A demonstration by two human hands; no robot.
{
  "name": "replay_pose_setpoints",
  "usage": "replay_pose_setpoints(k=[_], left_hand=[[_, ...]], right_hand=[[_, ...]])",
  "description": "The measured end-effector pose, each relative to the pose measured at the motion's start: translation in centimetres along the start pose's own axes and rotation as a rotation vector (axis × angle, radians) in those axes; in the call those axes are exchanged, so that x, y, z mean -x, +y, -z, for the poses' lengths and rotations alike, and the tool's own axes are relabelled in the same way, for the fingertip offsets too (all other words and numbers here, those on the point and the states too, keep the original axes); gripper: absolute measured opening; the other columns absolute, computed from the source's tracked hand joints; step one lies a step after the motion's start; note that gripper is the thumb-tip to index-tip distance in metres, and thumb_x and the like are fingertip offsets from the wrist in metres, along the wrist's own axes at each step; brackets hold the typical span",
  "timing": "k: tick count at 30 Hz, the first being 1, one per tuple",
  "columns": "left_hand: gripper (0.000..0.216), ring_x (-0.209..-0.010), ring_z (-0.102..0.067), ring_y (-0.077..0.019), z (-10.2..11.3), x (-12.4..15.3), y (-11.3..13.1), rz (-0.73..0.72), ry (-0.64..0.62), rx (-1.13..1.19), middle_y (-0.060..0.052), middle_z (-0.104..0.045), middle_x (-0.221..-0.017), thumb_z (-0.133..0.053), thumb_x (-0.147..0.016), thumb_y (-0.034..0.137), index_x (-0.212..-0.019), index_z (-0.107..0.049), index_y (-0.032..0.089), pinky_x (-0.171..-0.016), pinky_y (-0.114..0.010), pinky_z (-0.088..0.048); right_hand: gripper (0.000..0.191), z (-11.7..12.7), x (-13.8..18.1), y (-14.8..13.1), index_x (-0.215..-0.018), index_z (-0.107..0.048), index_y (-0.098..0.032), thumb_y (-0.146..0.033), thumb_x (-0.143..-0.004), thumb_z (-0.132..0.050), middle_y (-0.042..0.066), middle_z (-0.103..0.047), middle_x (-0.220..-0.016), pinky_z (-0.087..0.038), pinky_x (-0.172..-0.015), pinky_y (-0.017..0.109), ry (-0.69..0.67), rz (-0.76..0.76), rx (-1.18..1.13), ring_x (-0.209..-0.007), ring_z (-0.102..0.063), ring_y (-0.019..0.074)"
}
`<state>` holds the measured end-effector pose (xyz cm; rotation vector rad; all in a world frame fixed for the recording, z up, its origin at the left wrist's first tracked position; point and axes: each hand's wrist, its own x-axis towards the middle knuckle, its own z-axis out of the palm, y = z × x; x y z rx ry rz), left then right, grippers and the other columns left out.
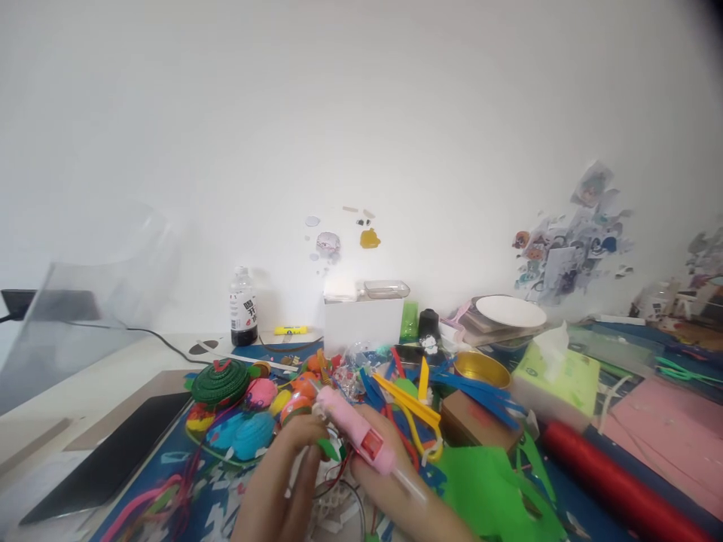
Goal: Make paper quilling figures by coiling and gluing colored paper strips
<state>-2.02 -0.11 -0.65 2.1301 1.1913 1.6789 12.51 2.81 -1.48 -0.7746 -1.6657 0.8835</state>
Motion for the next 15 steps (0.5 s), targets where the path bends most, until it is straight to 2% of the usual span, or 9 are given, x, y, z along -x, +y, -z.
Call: replay_pose_setpoints(k=[2, 4, 6, 8, 11, 15], left_hand=[[0.012, -0.095, -0.055, -0.0178, 0.13, 0.06, -0.18, -0.033, 0.036, -0.01, -0.007, -0.059, -0.095, -0.04, -0.086, 0.023, -0.09, -0.05, 0.021, -0.081, -0.029, -0.045], [0.013, -0.101, -0.053, -0.0175, 0.21, 0.0, -0.4, -0.103, 0.055, -0.031, -0.008, -0.059, -0.1, -0.038, -0.086, 0.017, -0.092, -0.048, 0.021, -0.087, -0.032, -0.044], [0.014, -0.108, -0.051, -0.018, 0.11, -0.08, -0.56, -0.212, 0.048, -0.074, -0.009, -0.061, -0.106, -0.039, -0.085, 0.012, -0.089, -0.048, 0.022, -0.091, -0.035, -0.042], [0.015, -0.114, -0.049, -0.0196, -0.1, -0.13, -0.66, -0.325, 0.017, -0.144, -0.01, -0.061, -0.111, -0.039, -0.084, 0.009, -0.086, -0.048, 0.021, -0.093, -0.038, -0.042], [0.015, -0.118, -0.046, -0.0218, -0.39, -0.22, -0.84, -0.481, -0.049, -0.259, -0.012, -0.061, -0.116, -0.042, -0.082, 0.007, -0.087, -0.05, 0.019, -0.092, -0.037, -0.044], [0.019, -0.121, -0.043, -0.0241, -0.44, -0.41, -1.02, -0.63, -0.122, -0.348, -0.017, -0.058, -0.12, -0.045, -0.08, 0.005, -0.096, -0.051, 0.015, -0.091, -0.036, -0.045]], right_hand=[[0.023, 0.02, -0.04, 0.24, -0.068, -0.051, -0.02, -0.008, -0.051, -0.041, -0.003, -0.049, -0.065, -0.036, -0.056, 0.023, 0.027, -0.062, -0.061, -0.061, -0.045, 0.0132], [0.02, 0.02, -0.13, 0.53, -0.062, -0.052, -0.019, -0.009, -0.048, -0.042, -0.003, -0.049, -0.06, -0.034, -0.051, 0.022, 0.045, -0.199, -0.16, -0.057, -0.044, 0.0123], [0.019, 0.0, -0.23, 0.69, -0.06, -0.055, -0.018, -0.011, -0.046, -0.045, -0.003, -0.051, -0.058, -0.03, -0.046, 0.021, 0.059, -0.378, -0.31, -0.054, -0.043, 0.0121], [0.017, -0.03, -0.3, 0.69, -0.059, -0.057, -0.017, -0.011, -0.046, -0.047, -0.003, -0.051, -0.055, -0.027, -0.044, 0.02, 0.064, -0.471, -0.459, -0.052, -0.041, 0.0111], [0.014, -0.08, -0.36, 0.54, -0.055, -0.056, -0.015, -0.01, -0.044, -0.048, -0.002, -0.05, -0.055, -0.025, -0.045, 0.02, 0.086, -0.433, -0.62, -0.051, -0.039, 0.0095], [0.011, -0.05, -0.44, 0.25, -0.054, -0.054, -0.015, -0.011, -0.046, -0.047, -0.002, -0.048, -0.054, -0.023, -0.043, 0.02, 0.064, -0.368, -0.705, -0.047, -0.036, 0.0084]])
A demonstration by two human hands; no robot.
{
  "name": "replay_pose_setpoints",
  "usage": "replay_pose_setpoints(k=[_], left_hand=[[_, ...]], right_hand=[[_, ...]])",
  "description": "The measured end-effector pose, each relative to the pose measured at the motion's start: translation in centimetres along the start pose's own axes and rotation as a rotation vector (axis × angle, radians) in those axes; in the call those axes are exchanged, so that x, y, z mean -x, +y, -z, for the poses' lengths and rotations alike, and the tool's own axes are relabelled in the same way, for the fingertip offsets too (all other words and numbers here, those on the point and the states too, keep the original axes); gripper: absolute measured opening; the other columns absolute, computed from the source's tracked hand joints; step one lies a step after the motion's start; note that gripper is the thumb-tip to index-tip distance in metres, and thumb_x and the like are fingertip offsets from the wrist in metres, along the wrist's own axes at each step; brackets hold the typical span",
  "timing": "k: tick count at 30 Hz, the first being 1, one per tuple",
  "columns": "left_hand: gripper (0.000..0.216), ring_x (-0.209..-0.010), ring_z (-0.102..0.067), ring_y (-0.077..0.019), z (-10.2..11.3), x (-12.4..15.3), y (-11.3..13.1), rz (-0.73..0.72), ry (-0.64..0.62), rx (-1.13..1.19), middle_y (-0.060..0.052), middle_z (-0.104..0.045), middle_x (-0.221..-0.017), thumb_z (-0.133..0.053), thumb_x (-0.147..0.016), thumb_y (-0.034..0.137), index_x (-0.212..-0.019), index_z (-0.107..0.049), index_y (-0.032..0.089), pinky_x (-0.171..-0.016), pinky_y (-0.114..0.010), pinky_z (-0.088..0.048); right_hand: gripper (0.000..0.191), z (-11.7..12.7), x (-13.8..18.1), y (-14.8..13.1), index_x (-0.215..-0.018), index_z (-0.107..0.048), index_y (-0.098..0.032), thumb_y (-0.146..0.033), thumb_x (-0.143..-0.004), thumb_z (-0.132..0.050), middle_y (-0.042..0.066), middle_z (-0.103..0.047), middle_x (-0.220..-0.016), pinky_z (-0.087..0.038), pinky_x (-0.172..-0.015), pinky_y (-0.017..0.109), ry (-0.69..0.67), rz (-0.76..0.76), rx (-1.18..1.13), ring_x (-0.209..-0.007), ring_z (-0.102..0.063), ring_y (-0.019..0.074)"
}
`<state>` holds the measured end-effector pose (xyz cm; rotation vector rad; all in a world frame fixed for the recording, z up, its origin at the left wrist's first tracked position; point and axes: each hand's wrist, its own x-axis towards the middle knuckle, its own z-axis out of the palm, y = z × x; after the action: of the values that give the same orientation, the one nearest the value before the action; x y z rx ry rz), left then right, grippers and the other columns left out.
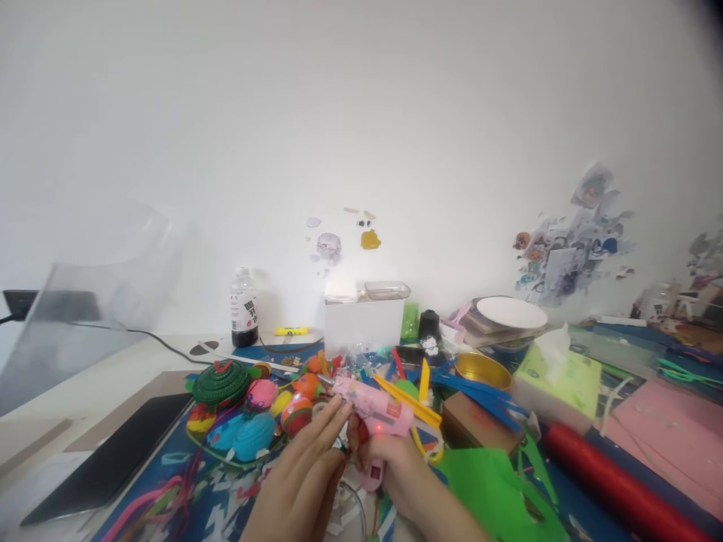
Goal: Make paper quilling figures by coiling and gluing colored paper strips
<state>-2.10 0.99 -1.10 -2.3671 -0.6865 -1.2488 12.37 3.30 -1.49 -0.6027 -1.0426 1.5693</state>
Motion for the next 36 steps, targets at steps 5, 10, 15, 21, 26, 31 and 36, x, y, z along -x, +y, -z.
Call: replay_pose_setpoints(k=[5, 10, 15, 21, 26, 31, 36], left_hand=[[0.018, -0.122, -0.041, -0.0256, 0.3, -0.1, 0.1, -0.008, 0.01, -0.04, -0.019, -0.058, -0.118, -0.045, -0.08, 0.004, -0.094, -0.05, 0.013, -0.092, -0.039, -0.045], [0.015, -0.121, -0.042, -0.0244, 0.4, 0.0, 0.1, 0.01, 0.036, -0.101, -0.016, -0.061, -0.115, -0.044, -0.08, 0.006, -0.091, -0.052, 0.015, -0.091, -0.037, -0.046], [0.017, -0.125, -0.037, -0.0256, 0.0, 0.4, -0.3, 0.06, -0.014, -0.152, -0.016, -0.055, -0.123, -0.046, -0.079, 0.007, -0.093, -0.052, 0.016, -0.092, -0.039, -0.043], [0.018, -0.127, -0.032, -0.0259, -0.4, 0.5, -0.4, 0.047, -0.108, -0.159, -0.015, -0.047, -0.131, -0.046, -0.08, 0.008, -0.095, -0.053, 0.015, -0.094, -0.038, -0.042], [0.023, -0.124, -0.038, -0.0229, -0.3, 0.0, -0.1, 0.026, -0.075, -0.159, -0.015, -0.051, -0.128, -0.042, -0.082, 0.008, -0.1, -0.053, 0.016, -0.094, -0.036, -0.043], [0.021, -0.122, -0.041, -0.022, -0.2, -0.2, 0.2, 0.017, -0.087, -0.112, -0.016, -0.054, -0.125, -0.04, -0.083, 0.008, -0.096, -0.054, 0.015, -0.094, -0.033, -0.043], [0.021, -0.124, -0.039, -0.0215, 0.0, -0.5, 0.5, -0.037, -0.11, -0.08, -0.012, -0.057, -0.122, -0.036, -0.087, 0.015, -0.093, -0.056, 0.018, -0.093, -0.033, -0.044]], right_hand=[[0.013, -0.1, 0.2, -0.5, -0.055, -0.055, -0.015, -0.01, -0.046, -0.046, -0.003, -0.048, -0.053, -0.022, -0.042, 0.02, -0.063, -0.049, -0.04, -0.043, -0.033, 0.0069], [0.013, -0.1, 0.2, -0.6, -0.055, -0.056, -0.014, -0.011, -0.048, -0.047, -0.003, -0.047, -0.051, -0.022, -0.043, 0.02, -0.088, -0.05, -0.102, -0.041, -0.032, 0.0062], [0.011, 0.3, 0.1, -0.4, -0.055, -0.057, -0.014, -0.013, -0.049, -0.047, -0.003, -0.044, -0.047, -0.022, -0.043, 0.021, -0.136, -0.043, -0.129, -0.039, -0.03, 0.0066], [0.014, 0.4, 0.1, -0.6, -0.058, -0.057, -0.015, -0.015, -0.049, -0.046, -0.004, -0.041, -0.044, -0.022, -0.045, 0.021, -0.155, -0.068, -0.127, -0.041, -0.03, 0.0078], [0.01, 0.5, -0.1, -0.6, -0.051, -0.053, -0.016, -0.018, -0.047, -0.044, -0.005, -0.037, -0.042, -0.022, -0.044, 0.021, -0.143, -0.105, -0.124, -0.04, -0.028, 0.0074], [0.009, 0.5, -0.2, -0.5, -0.049, -0.053, -0.015, -0.017, -0.046, -0.045, -0.004, -0.039, -0.042, -0.023, -0.045, 0.021, -0.11, -0.117, -0.151, -0.04, -0.029, 0.007], [0.006, 0.7, -0.1, -0.2, -0.046, -0.052, -0.015, -0.019, -0.047, -0.047, -0.002, -0.042, -0.042, -0.029, -0.046, 0.022, -0.056, -0.129, -0.103, -0.043, -0.035, 0.0091]])
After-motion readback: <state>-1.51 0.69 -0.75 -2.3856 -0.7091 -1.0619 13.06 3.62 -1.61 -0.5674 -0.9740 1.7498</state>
